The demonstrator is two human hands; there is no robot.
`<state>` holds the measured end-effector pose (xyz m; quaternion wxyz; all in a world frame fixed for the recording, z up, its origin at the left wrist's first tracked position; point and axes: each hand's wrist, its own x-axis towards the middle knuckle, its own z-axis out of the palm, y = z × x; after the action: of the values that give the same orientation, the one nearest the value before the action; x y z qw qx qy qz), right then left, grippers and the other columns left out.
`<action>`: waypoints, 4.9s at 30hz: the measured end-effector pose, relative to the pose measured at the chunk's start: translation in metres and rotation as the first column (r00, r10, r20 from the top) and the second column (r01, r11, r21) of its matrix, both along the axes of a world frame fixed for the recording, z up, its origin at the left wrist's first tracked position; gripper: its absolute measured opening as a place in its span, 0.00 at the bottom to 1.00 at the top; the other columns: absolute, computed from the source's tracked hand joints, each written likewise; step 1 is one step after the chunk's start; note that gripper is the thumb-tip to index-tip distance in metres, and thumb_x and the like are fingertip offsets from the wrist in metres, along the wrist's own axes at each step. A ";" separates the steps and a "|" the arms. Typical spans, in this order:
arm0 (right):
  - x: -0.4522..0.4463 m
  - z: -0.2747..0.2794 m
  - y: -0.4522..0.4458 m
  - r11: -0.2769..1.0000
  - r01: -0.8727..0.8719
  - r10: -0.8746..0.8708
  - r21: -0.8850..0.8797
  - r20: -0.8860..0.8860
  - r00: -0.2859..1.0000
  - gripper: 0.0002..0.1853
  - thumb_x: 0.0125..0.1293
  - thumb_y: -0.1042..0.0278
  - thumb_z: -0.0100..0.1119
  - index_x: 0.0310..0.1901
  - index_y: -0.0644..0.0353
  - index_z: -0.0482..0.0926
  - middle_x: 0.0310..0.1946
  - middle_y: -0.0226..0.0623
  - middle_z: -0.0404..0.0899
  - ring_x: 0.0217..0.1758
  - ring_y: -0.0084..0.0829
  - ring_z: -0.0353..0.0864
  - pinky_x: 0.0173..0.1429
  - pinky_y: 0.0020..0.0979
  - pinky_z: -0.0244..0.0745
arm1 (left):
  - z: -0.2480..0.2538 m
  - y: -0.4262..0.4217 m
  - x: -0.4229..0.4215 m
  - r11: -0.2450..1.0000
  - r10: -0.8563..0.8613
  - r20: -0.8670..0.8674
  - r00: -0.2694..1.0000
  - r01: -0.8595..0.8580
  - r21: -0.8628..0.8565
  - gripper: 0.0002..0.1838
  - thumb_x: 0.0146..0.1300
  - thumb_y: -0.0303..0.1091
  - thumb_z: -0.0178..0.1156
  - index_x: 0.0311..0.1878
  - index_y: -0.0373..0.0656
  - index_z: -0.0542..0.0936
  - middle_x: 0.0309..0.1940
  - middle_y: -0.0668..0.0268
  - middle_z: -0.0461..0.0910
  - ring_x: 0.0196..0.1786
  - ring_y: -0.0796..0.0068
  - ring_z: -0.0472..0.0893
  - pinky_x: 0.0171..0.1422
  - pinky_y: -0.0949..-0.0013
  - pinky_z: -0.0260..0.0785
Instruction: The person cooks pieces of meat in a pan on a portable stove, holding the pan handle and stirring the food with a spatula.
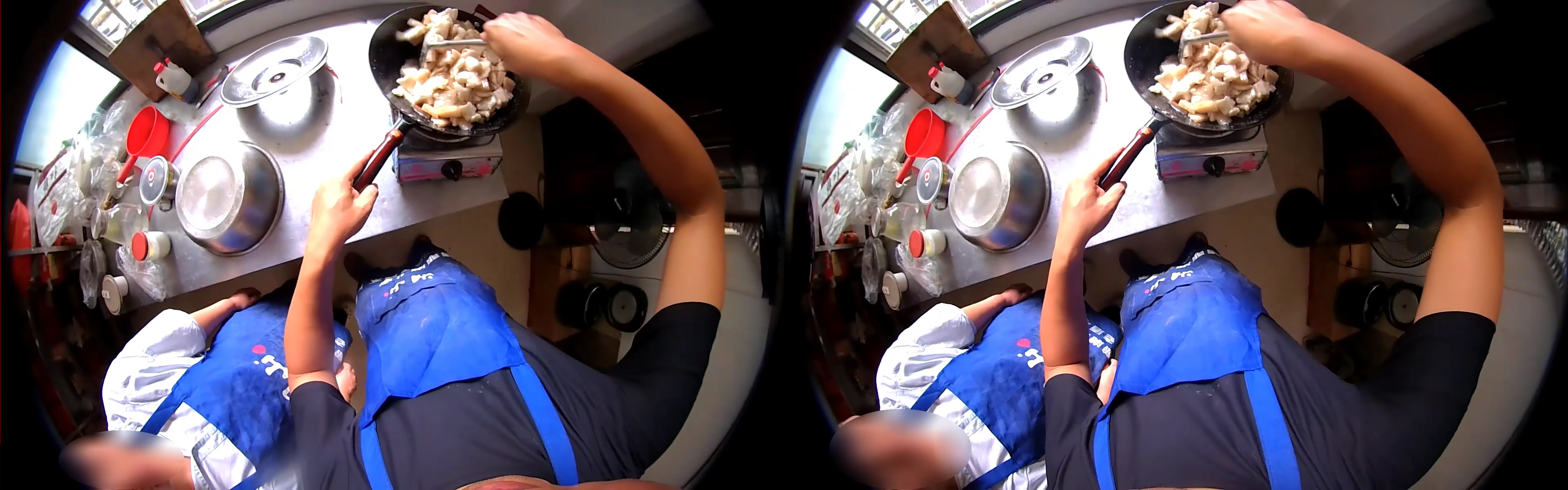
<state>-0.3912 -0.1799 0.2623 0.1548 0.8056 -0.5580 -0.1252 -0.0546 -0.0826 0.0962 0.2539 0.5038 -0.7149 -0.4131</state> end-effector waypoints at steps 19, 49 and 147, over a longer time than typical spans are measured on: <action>-0.137 0.042 0.136 0.865 0.347 -0.490 0.362 0.463 0.739 0.18 0.79 0.70 0.58 0.67 0.60 0.84 0.25 0.37 0.76 0.28 0.30 0.72 0.38 0.36 0.70 | -0.020 -0.007 0.001 0.999 -0.007 -0.035 0.999 0.008 0.049 0.34 0.60 0.33 0.69 0.73 0.51 0.82 0.31 0.58 0.83 0.28 0.74 0.75 0.41 0.66 0.74; -0.096 -0.107 0.165 0.836 0.402 -0.546 0.375 0.484 0.684 0.23 0.79 0.65 0.54 0.73 0.49 0.77 0.36 0.58 0.86 0.41 0.62 0.86 0.47 0.56 0.80 | -0.018 -0.009 0.004 0.999 -0.029 0.065 0.997 0.025 0.048 0.36 0.56 0.26 0.65 0.73 0.53 0.82 0.24 0.57 0.76 0.22 0.76 0.71 0.35 0.66 0.72; -0.035 0.071 0.041 0.888 -0.409 0.458 0.212 -0.311 0.833 0.17 0.71 0.70 0.65 0.59 0.47 0.90 0.29 0.31 0.77 0.30 0.30 0.80 0.42 0.35 0.78 | -0.033 -0.017 0.007 0.908 0.082 -0.335 0.939 0.068 0.414 0.30 0.67 0.37 0.74 0.72 0.44 0.83 0.37 0.74 0.84 0.35 0.86 0.74 0.41 0.75 0.69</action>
<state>-0.4260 -0.1389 0.3330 0.2209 0.8840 -0.3138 -0.2669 -0.0479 -0.0997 0.0630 0.2625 0.4688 -0.5517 -0.6379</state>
